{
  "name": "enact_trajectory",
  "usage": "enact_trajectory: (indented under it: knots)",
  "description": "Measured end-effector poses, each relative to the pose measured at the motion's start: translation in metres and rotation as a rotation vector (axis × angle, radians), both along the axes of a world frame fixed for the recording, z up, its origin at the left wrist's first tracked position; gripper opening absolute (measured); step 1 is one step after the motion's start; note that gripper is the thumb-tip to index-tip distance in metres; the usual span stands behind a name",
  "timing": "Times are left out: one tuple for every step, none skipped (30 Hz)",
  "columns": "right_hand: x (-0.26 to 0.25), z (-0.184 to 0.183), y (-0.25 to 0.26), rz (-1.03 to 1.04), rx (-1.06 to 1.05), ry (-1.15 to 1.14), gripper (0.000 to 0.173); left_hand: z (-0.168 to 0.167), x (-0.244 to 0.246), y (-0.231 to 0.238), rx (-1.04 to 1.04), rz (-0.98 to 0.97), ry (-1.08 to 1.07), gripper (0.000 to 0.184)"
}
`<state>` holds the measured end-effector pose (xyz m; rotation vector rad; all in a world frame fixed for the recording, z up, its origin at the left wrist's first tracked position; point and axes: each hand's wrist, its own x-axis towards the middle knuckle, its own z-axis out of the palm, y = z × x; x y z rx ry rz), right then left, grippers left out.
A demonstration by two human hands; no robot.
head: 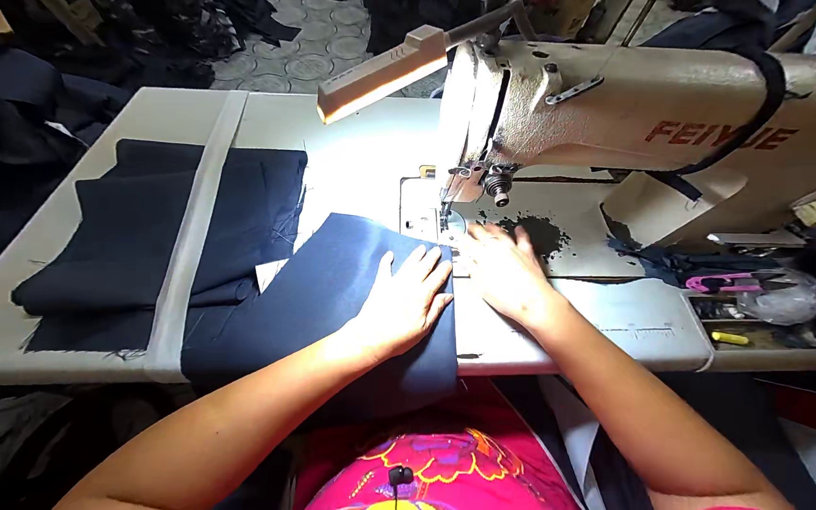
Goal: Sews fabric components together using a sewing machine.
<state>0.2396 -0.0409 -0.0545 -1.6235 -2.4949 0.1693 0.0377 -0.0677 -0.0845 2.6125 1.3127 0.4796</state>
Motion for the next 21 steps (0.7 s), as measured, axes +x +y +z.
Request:
enact_trajectory:
  knots:
    - [-0.002,0.002,-0.002,-0.078,0.004,-0.01,0.044,0.001,0.0,0.004,-0.018,0.001,0.006,0.053]
    - [-0.003,0.002,-0.01,-0.119,0.035,0.04,0.041,0.002,0.0,0.008,-0.025,0.003,0.009,0.054]
    - [-0.006,-0.002,-0.021,-0.11,0.119,0.126,0.036,0.0,0.0,0.013,-0.02,0.001,0.005,0.054]
    - [-0.01,-0.006,-0.036,-0.073,0.208,0.212,0.031,0.0,0.0,0.017,-0.014,0.0,0.006,0.055]
    - [-0.017,-0.011,-0.054,-0.031,0.272,0.269,0.027,0.0,0.0,0.02,-0.013,-0.001,0.01,0.055]
    - [-0.023,-0.015,-0.072,-0.002,0.302,0.296,0.026,0.0,0.0,0.022,-0.014,-0.004,0.009,0.056]
    - [-0.029,-0.02,-0.088,0.006,0.31,0.302,0.026,0.001,0.0,0.023,-0.012,-0.009,0.009,0.056]
    - [-0.033,-0.024,-0.099,-0.002,0.317,0.291,0.027,0.001,-0.001,0.024,-0.008,-0.014,0.006,0.055]
    - [-0.035,-0.028,-0.106,-0.021,0.326,0.285,0.029,0.001,-0.001,0.025,0.001,-0.017,-0.002,0.055]
    - [-0.037,-0.031,-0.108,-0.039,0.337,0.286,0.03,0.001,0.0,0.026,0.003,-0.017,-0.004,0.055]
    - [-0.037,-0.033,-0.108,-0.053,0.35,0.292,0.03,0.001,0.0,0.027,0.003,-0.013,-0.003,0.055]
    - [-0.037,-0.034,-0.106,-0.062,0.357,0.299,0.03,0.001,0.0,0.028,0.002,-0.007,0.002,0.055]
    - [-0.037,-0.034,-0.104,-0.067,0.36,0.303,0.03,0.001,0.0,0.029,0.001,-0.004,0.005,0.055]
    - [-0.037,-0.034,-0.103,-0.068,0.361,0.305,0.03,0.001,0.0,0.03,-0.002,-0.002,0.006,0.056]
    - [-0.037,-0.035,-0.101,-0.067,0.366,0.305,0.03,0.002,0.0,0.032,-0.006,-0.001,0.009,0.056]
    - [-0.036,-0.035,-0.1,-0.064,0.371,0.304,0.029,0.002,0.0,0.033,-0.005,-0.001,0.009,0.056]
    - [-0.036,-0.035,-0.099,-0.061,0.372,0.302,0.029,0.002,0.0,0.034,-0.007,-0.001,0.01,0.055]
    - [-0.036,-0.035,-0.098,-0.058,0.375,0.298,0.029,0.003,0.0,0.035,-0.016,-0.002,0.014,0.055]
    - [-0.036,-0.035,-0.097,-0.056,0.38,0.295,0.029,0.004,0.0,0.035,-0.015,-0.003,0.016,0.054]
    - [-0.036,-0.035,-0.096,-0.054,0.384,0.292,0.029,0.004,0.0,0.036,-0.018,-0.002,0.016,0.054]
    - [-0.036,-0.035,-0.096,-0.054,0.384,0.291,0.03,0.004,0.0,0.036,-0.018,-0.001,0.015,0.054]
